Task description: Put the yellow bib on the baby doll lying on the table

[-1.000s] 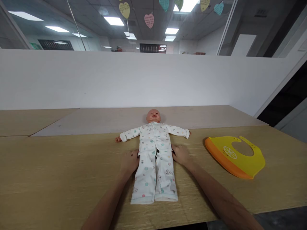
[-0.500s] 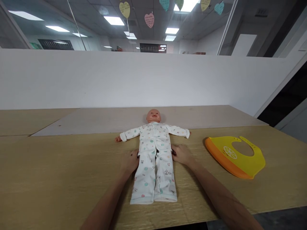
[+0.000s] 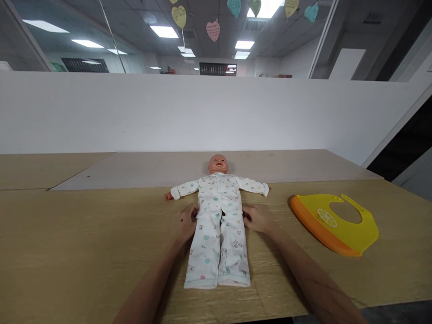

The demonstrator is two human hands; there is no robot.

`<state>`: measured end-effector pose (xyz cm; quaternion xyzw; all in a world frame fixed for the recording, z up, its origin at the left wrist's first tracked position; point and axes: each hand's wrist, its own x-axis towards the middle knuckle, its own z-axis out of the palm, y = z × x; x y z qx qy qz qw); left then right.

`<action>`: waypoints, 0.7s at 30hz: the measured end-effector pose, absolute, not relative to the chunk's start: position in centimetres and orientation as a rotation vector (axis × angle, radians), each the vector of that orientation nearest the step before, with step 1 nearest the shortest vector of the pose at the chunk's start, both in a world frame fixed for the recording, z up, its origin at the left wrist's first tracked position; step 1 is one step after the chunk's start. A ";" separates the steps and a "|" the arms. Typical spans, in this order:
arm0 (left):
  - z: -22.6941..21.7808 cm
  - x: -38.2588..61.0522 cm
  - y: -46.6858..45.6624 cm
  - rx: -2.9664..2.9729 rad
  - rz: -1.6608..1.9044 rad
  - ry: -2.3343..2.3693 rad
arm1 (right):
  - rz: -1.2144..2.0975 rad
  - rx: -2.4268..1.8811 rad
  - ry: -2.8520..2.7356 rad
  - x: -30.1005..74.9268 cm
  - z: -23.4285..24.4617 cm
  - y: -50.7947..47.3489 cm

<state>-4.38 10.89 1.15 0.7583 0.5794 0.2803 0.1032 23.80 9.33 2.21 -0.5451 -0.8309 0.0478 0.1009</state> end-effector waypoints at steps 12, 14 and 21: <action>0.6 -3.8 10.2 2.308 1.398 1.323 | 0.230 -1.462 -2.183 24.0 0.6 10.1; 0.3 -3.7 10.3 2.174 1.465 1.365 | 0.280 -1.456 -2.088 24.1 0.2 10.2; -1.2 -4.6 12.2 1.732 1.373 1.838 | 0.248 -1.772 -1.932 24.3 -0.6 10.8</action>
